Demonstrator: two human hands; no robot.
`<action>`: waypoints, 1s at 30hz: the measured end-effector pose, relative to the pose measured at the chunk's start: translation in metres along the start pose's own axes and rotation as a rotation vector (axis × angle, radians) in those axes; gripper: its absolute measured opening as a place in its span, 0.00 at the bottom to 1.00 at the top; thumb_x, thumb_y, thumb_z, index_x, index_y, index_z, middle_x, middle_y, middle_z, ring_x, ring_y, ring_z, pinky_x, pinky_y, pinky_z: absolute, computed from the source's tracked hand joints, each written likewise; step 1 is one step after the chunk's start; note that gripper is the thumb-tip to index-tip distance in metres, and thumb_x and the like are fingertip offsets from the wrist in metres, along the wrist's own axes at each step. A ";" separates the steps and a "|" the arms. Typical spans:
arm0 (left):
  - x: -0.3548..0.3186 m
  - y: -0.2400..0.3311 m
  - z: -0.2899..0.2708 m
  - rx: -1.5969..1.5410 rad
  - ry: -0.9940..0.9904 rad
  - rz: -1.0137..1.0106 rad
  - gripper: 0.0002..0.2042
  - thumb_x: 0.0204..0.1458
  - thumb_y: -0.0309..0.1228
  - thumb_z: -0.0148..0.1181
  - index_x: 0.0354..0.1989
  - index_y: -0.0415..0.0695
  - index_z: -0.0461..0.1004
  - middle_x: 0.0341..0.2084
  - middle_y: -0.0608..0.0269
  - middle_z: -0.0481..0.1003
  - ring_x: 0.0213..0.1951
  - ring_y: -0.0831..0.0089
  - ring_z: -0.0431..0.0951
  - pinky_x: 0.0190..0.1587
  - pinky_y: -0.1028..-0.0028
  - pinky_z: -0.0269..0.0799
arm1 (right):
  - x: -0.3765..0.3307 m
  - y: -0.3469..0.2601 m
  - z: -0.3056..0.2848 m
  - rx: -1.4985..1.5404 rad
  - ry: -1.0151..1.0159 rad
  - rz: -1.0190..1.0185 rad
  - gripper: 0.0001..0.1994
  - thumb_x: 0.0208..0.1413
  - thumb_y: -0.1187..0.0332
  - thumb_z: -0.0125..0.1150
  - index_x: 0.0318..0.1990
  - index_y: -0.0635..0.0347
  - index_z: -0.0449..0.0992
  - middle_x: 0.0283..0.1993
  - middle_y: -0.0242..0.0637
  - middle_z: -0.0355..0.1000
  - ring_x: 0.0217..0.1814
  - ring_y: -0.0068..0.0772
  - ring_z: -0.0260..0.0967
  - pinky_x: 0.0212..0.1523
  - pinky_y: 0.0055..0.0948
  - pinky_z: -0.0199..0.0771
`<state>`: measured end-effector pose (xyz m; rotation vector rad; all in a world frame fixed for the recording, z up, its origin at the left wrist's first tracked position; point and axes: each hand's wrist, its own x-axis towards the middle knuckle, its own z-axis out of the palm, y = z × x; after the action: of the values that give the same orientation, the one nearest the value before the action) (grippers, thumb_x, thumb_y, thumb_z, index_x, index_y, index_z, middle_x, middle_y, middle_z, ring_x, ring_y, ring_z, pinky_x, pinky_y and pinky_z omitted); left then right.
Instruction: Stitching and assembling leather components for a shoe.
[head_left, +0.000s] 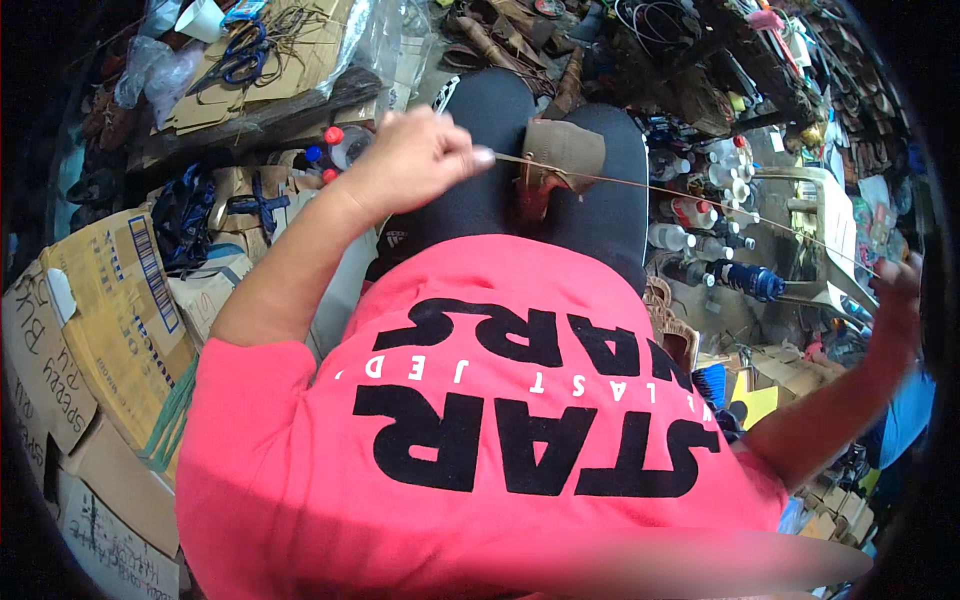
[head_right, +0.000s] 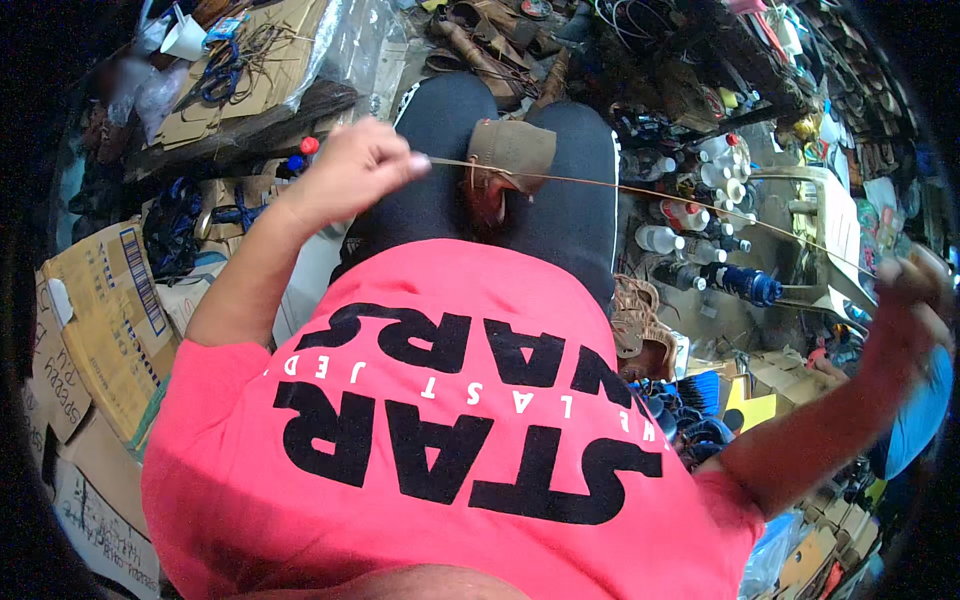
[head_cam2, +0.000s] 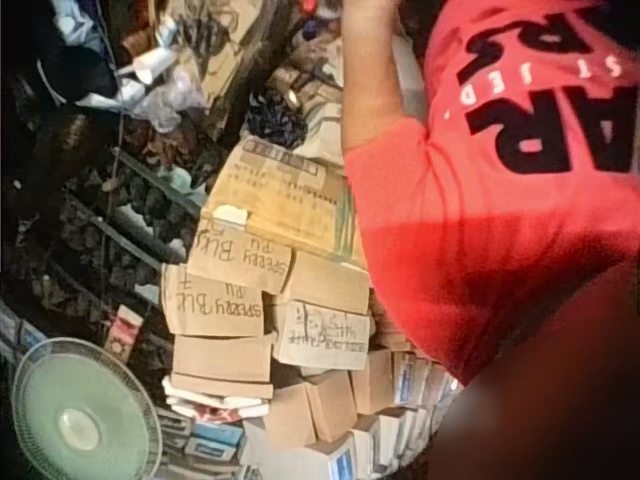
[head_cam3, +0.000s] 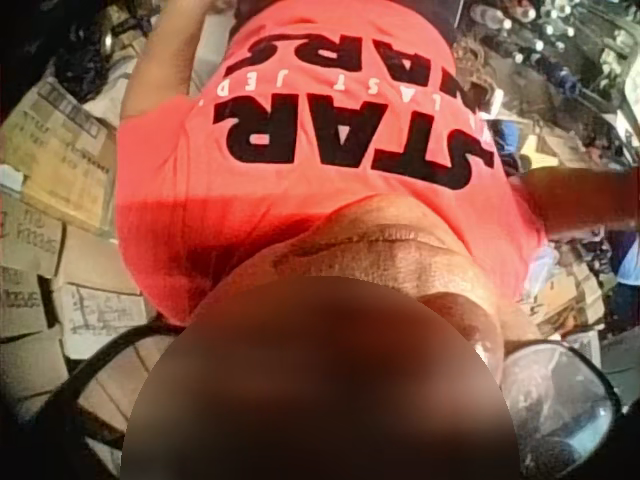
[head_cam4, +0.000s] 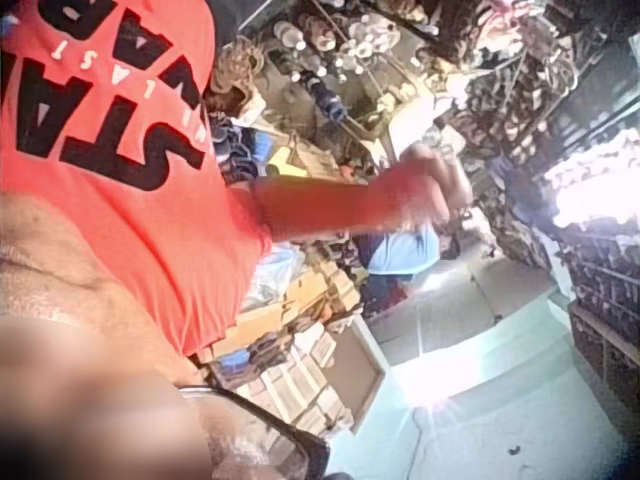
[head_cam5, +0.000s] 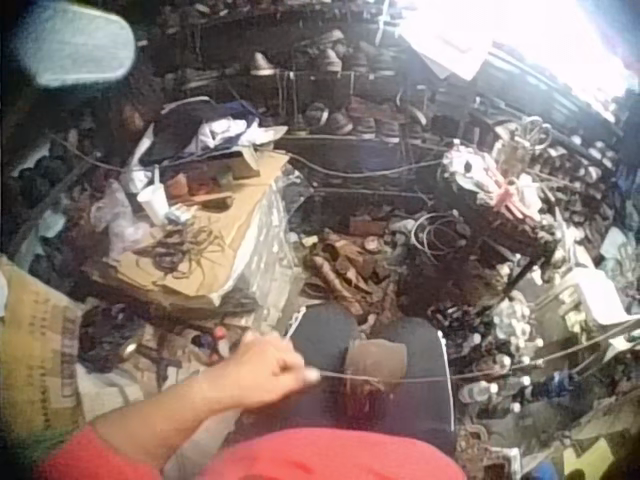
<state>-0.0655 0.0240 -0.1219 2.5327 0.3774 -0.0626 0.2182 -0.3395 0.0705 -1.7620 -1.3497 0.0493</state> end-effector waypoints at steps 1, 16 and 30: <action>0.005 0.000 -0.006 -0.029 0.108 -0.044 0.16 0.55 0.45 0.56 0.28 0.45 0.80 0.29 0.54 0.77 0.36 0.62 0.77 0.40 0.64 0.70 | -0.019 0.022 0.014 -0.159 0.008 0.184 0.14 0.60 0.67 0.54 0.52 0.56 0.75 0.40 0.31 0.74 0.39 0.20 0.68 0.43 0.26 0.68; 0.037 0.007 0.040 -1.865 0.043 -0.064 0.21 0.63 0.43 0.46 0.17 0.49 0.60 0.15 0.68 0.64 0.20 0.74 0.65 0.40 0.68 0.67 | -0.166 0.168 0.127 -0.624 -0.258 0.420 0.16 0.58 0.58 0.58 0.25 0.62 0.68 0.26 0.45 0.66 0.29 0.50 0.65 0.30 0.42 0.64; -0.080 0.003 -0.097 -1.321 0.280 0.322 0.15 0.61 0.33 0.51 0.49 0.34 0.72 0.29 0.60 0.79 0.28 0.74 0.77 0.33 0.78 0.72 | -0.159 0.163 0.133 -0.523 -0.248 0.573 0.17 0.53 0.58 0.63 0.23 0.64 0.72 0.24 0.47 0.68 0.28 0.48 0.66 0.30 0.40 0.64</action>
<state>-0.1452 0.0543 -0.0292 1.2485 0.0417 0.5025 0.2083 -0.3861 -0.1889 -2.6198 -1.0330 0.2558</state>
